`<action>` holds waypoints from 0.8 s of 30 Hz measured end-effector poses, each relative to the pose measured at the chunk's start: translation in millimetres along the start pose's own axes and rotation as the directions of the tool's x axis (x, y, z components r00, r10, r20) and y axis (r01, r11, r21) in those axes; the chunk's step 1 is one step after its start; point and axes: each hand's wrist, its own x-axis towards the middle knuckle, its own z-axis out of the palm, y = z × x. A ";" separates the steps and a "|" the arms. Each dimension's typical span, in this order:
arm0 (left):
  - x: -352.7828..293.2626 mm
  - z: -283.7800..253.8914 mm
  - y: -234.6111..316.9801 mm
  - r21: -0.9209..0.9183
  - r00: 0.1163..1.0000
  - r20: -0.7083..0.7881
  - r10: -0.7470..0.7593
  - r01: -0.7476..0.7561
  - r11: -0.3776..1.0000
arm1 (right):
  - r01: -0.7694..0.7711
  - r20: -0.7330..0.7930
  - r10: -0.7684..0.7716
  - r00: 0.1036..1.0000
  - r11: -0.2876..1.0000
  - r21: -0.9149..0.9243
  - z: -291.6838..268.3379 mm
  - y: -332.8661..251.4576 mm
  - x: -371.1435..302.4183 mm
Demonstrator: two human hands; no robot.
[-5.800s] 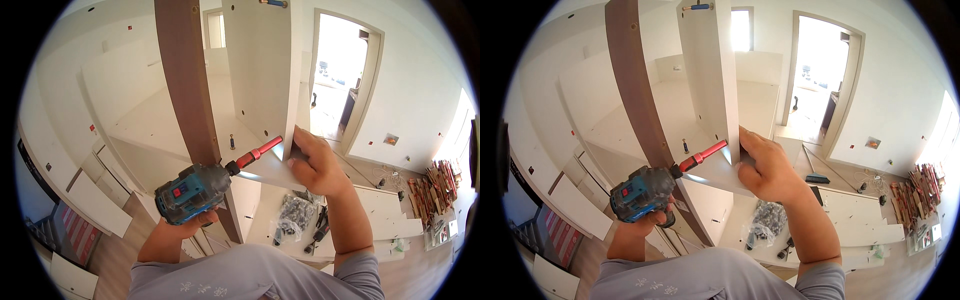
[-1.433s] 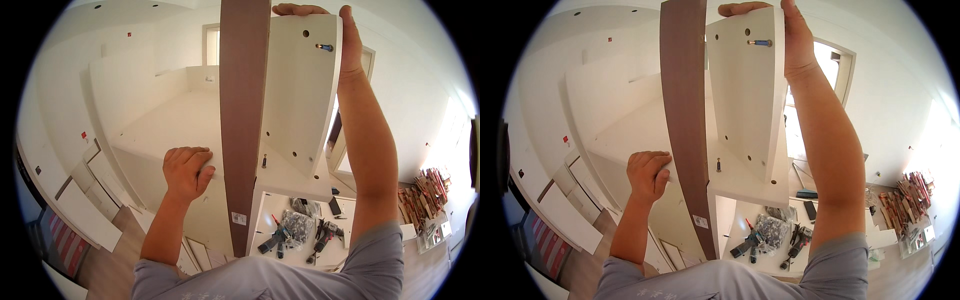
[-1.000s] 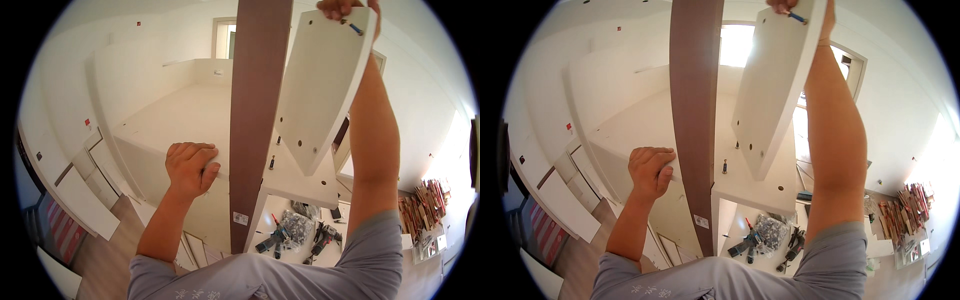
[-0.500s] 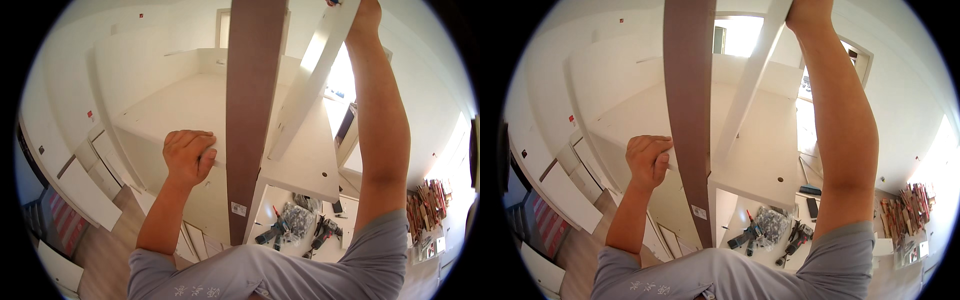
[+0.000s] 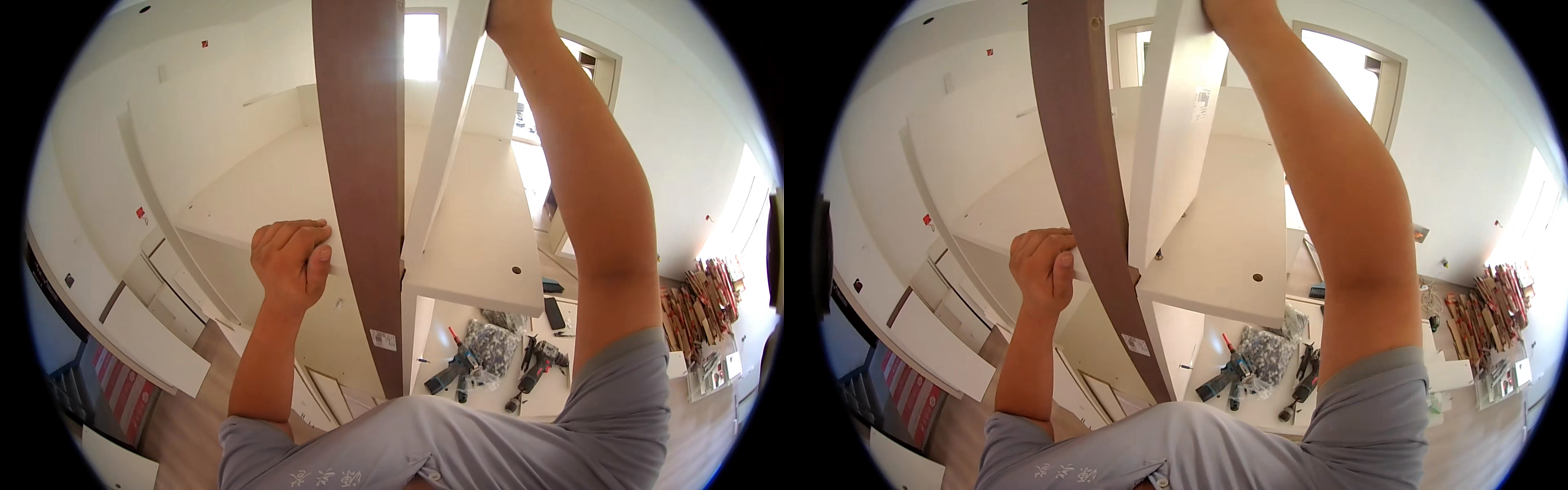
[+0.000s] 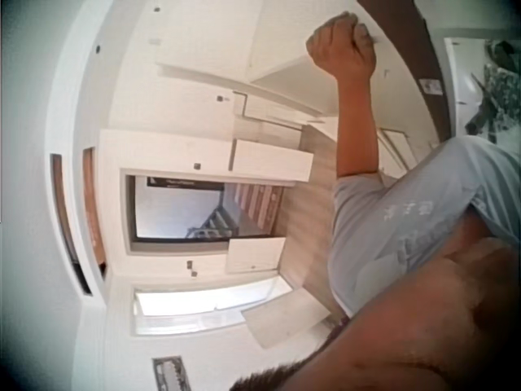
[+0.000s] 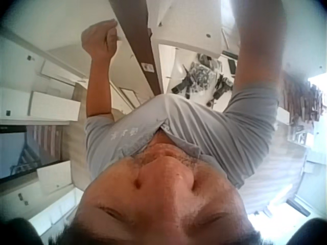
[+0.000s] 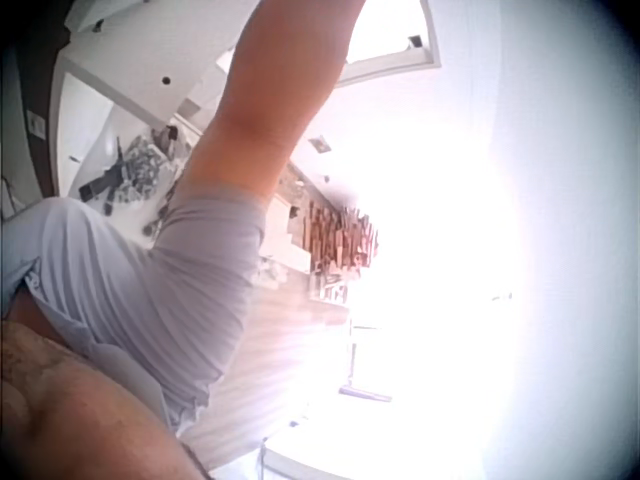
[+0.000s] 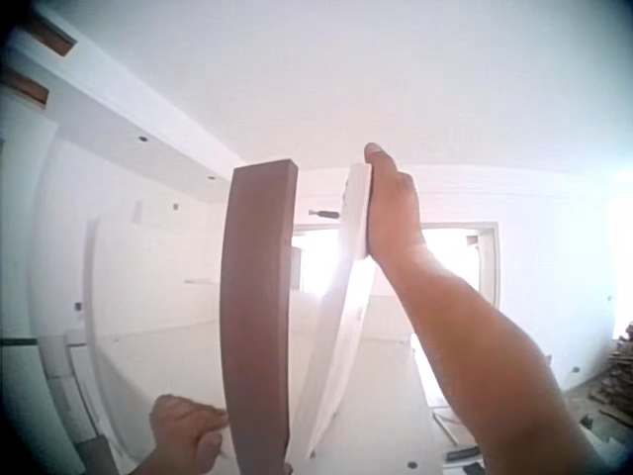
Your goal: The person assembles a white cabinet by aligning panels, inserting dowels and fasteners, and using an electric screwdriver to secure the pieces before moving and organizing other cabinet parts in the room.
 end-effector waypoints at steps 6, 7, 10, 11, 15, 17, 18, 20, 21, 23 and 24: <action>-0.6 0.9 -0.1 -0.011 1.000 -0.001 0.005 -0.005 1.000 | -0.245 0.191 0.193 0.962 0.921 0.302 22.8 -31.8 -24.4; -1.0 0.2 -1.1 -0.014 1.000 -0.002 0.004 -0.004 1.000 | -0.225 0.125 0.197 0.972 0.932 0.285 24.6 -33.8 -27.6; -1.9 0.3 -1.6 -0.022 1.000 -0.011 -0.005 0.005 1.000 | -0.193 0.018 0.197 0.980 0.937 0.290 30.1 -40.4 -35.4; -2.4 -0.2 -1.2 -0.026 1.000 -0.011 -0.006 0.006 1.000 | -0.203 0.040 0.202 0.979 0.921 0.333 30.6 -37.8 -36.8; -1.9 0.7 -2.9 -0.043 1.000 -0.008 0.008 -0.008 0.999 | -0.307 0.196 0.239 0.951 0.811 0.499 26.8 -27.3 -32.0; -0.6 -4.9 -2.3 -0.014 1.000 0.031 0.003 -0.003 1.000 | -0.293 0.113 0.270 0.956 0.863 0.413 27.2 -49.6 -40.7; -0.2 -7.2 -1.3 -0.002 0.999 0.050 0.004 -0.004 1.000 | -0.256 0.095 0.238 0.967 0.882 0.395 23.3 -49.7 -40.8; -0.7 -7.8 -1.7 -0.002 0.998 0.058 0.000 0.000 1.000 | -0.175 0.061 0.164 0.985 0.919 0.352 7.2 -38.8 -36.5; -0.8 -7.4 -1.9 -0.001 0.998 0.059 -0.002 0.002 1.000 | -0.161 0.071 0.145 0.987 0.911 0.379 5.2 -35.6 -36.9; 0.4 -5.9 -0.5 -0.001 0.998 0.063 -0.032 0.032 0.999 | -0.129 0.065 0.114 0.991 0.926 0.354 6.8 -34.3 -33.7; 1.2 -7.0 -0.3 -0.002 0.996 0.077 -0.040 0.041 0.999 | -0.121 0.053 0.109 0.993 0.932 0.341 5.6 -34.7 -35.3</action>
